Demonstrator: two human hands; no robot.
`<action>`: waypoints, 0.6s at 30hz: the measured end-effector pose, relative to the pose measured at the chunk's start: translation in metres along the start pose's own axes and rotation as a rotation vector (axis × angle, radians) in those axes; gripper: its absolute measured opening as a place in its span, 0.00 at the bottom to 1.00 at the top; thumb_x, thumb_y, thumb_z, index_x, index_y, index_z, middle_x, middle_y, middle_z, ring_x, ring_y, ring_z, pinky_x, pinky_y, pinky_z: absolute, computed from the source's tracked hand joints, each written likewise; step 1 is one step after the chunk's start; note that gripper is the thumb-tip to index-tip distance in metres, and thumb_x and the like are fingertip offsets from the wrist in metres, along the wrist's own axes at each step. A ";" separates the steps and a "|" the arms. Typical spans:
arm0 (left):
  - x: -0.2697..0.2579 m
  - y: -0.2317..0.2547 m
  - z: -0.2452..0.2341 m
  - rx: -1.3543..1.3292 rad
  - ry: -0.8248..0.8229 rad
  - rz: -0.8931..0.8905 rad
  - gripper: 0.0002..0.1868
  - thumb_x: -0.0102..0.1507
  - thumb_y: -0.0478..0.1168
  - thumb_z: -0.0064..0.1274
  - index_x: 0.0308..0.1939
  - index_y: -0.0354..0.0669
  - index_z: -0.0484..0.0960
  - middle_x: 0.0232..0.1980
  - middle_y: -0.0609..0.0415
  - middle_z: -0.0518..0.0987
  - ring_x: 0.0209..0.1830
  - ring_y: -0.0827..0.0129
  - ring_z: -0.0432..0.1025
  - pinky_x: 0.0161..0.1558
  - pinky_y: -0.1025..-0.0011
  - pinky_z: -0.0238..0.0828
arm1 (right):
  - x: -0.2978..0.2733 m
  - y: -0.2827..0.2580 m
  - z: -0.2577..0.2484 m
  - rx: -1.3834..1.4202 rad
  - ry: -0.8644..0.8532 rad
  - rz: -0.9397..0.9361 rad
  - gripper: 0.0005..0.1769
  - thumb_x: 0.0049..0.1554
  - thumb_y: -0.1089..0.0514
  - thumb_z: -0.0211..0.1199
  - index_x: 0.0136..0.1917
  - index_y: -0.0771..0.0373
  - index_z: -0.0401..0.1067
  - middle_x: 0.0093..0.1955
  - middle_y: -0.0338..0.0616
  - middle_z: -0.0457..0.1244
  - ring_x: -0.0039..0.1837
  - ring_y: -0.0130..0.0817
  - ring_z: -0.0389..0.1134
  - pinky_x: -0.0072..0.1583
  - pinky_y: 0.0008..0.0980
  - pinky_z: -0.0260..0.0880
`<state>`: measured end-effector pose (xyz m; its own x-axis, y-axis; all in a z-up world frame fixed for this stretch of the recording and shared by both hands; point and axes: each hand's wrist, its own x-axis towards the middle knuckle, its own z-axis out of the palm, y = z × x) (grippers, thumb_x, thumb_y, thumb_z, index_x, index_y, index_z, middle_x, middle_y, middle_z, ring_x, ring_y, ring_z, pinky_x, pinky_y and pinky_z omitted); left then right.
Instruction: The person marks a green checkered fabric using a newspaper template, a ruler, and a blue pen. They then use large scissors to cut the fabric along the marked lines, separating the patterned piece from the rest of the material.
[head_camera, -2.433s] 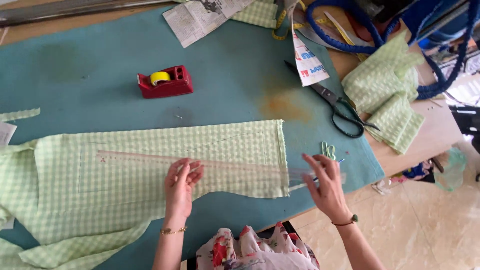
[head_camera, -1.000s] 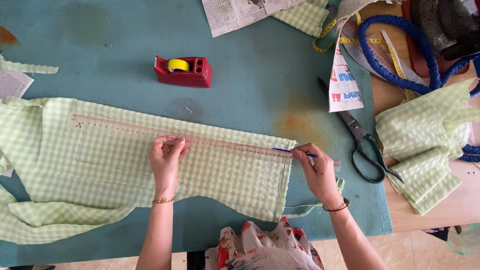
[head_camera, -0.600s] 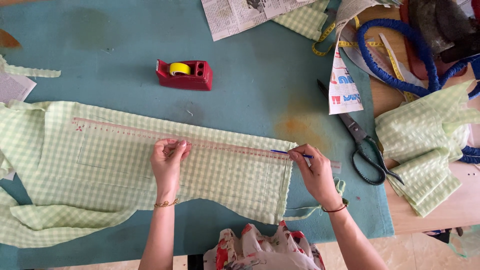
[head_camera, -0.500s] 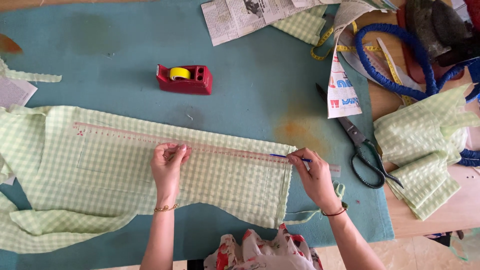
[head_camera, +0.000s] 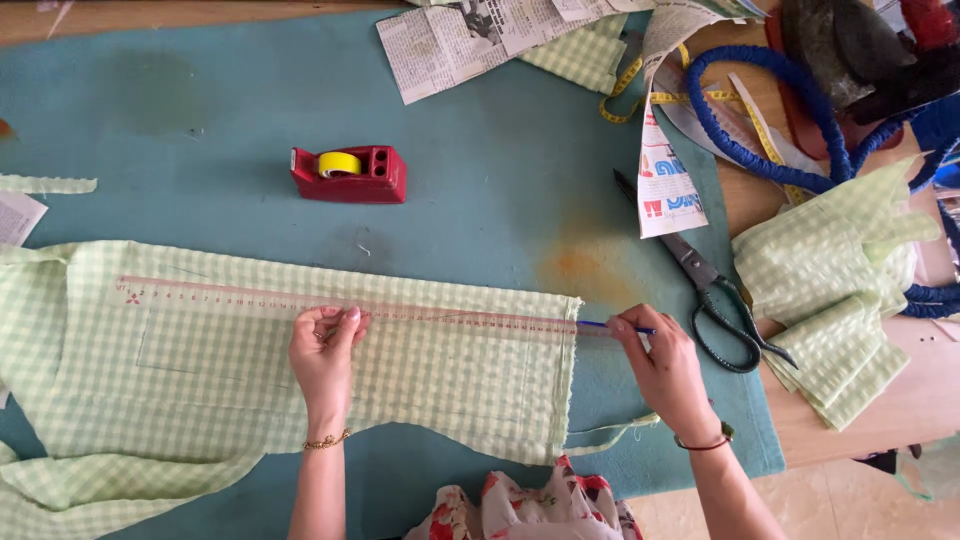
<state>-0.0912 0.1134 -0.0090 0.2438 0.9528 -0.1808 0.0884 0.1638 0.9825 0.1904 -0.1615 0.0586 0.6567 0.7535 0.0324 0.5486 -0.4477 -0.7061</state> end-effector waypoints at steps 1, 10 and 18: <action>-0.001 0.000 0.000 -0.003 -0.001 0.000 0.11 0.66 0.34 0.59 0.46 0.34 0.72 0.42 0.49 0.81 0.41 0.69 0.81 0.43 0.74 0.81 | 0.000 0.000 -0.002 -0.003 0.001 0.000 0.07 0.62 0.58 0.61 0.47 0.65 0.74 0.44 0.47 0.70 0.48 0.45 0.70 0.52 0.38 0.69; 0.000 -0.010 -0.003 -0.045 0.009 -0.008 0.11 0.66 0.33 0.59 0.46 0.34 0.72 0.42 0.50 0.80 0.41 0.69 0.81 0.43 0.74 0.80 | 0.012 -0.017 0.008 -0.004 -0.018 -0.081 0.07 0.61 0.59 0.61 0.47 0.65 0.73 0.43 0.47 0.70 0.48 0.48 0.69 0.51 0.41 0.68; 0.003 -0.003 0.001 -0.030 0.004 -0.007 0.11 0.66 0.32 0.58 0.46 0.33 0.72 0.41 0.49 0.81 0.40 0.70 0.81 0.41 0.76 0.79 | 0.042 -0.065 0.034 -0.099 -0.182 -0.201 0.11 0.59 0.54 0.65 0.41 0.64 0.73 0.36 0.45 0.68 0.40 0.45 0.68 0.50 0.41 0.67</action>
<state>-0.0900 0.1159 -0.0129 0.2397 0.9525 -0.1879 0.0609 0.1784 0.9821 0.1650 -0.0848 0.0820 0.4306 0.9020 0.0308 0.7119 -0.3185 -0.6259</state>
